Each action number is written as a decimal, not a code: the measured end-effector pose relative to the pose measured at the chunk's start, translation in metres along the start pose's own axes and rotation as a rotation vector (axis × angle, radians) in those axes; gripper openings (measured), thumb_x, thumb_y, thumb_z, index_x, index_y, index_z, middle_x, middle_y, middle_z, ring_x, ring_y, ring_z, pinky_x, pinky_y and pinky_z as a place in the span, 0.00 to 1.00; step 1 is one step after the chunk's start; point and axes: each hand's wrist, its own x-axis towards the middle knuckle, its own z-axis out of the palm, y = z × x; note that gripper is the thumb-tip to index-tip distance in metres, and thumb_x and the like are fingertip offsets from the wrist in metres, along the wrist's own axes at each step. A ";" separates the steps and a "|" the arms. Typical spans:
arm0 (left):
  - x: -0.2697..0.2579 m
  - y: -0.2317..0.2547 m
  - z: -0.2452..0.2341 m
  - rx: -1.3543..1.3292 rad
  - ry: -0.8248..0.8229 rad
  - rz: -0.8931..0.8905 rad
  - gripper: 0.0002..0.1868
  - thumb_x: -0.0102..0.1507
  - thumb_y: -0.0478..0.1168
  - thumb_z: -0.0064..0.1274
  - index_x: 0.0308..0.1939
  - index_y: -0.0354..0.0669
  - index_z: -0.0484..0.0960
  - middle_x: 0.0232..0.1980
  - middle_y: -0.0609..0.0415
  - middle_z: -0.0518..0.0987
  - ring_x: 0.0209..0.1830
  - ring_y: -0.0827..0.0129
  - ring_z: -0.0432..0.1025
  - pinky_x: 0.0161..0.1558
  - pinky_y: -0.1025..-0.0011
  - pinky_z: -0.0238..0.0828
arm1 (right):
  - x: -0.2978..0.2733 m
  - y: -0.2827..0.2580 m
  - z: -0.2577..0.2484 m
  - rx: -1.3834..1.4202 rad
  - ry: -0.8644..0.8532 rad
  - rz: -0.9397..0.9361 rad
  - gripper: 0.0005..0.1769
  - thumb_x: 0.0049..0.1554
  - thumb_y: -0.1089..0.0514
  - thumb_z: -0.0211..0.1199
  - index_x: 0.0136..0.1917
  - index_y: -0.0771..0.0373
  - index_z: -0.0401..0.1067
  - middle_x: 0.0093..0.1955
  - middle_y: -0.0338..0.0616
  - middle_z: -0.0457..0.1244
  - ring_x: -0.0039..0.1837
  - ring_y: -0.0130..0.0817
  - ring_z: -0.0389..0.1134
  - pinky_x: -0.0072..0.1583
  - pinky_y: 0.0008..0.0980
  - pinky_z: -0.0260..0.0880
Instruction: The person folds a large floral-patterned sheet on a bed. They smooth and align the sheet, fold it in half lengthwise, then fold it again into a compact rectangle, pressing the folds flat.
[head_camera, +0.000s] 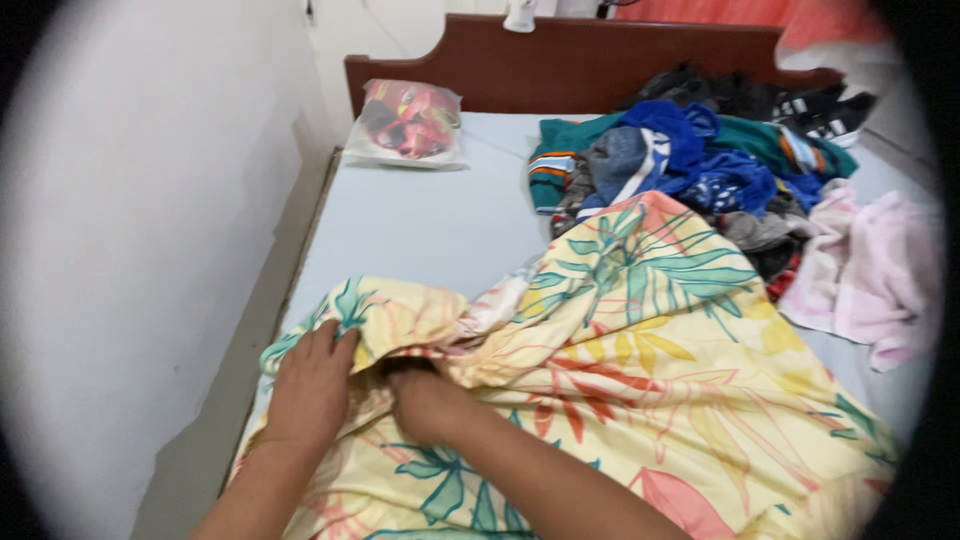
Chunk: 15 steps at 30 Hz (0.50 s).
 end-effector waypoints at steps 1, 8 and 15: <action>0.000 0.000 0.005 -0.009 -0.027 -0.020 0.32 0.51 0.40 0.62 0.61 0.47 0.74 0.64 0.48 0.72 0.62 0.55 0.68 0.56 0.57 0.67 | -0.023 -0.003 -0.013 0.119 0.025 -0.023 0.24 0.60 0.58 0.55 0.69 0.59 0.69 0.67 0.58 0.65 0.67 0.54 0.67 0.68 0.47 0.65; 0.003 0.035 0.014 -0.062 0.047 -0.015 0.38 0.50 0.38 0.55 0.65 0.38 0.67 0.73 0.39 0.62 0.73 0.49 0.57 0.71 0.46 0.48 | -0.085 0.051 -0.131 0.271 0.121 0.355 0.16 0.58 0.53 0.57 0.58 0.54 0.77 0.53 0.49 0.72 0.55 0.44 0.74 0.60 0.39 0.73; 0.038 0.102 0.003 -0.287 0.130 0.203 0.34 0.55 0.42 0.54 0.65 0.35 0.69 0.72 0.36 0.61 0.75 0.44 0.53 0.71 0.43 0.41 | -0.052 0.216 -0.203 -0.204 0.474 0.334 0.16 0.58 0.57 0.60 0.59 0.56 0.78 0.61 0.54 0.67 0.61 0.53 0.69 0.65 0.46 0.67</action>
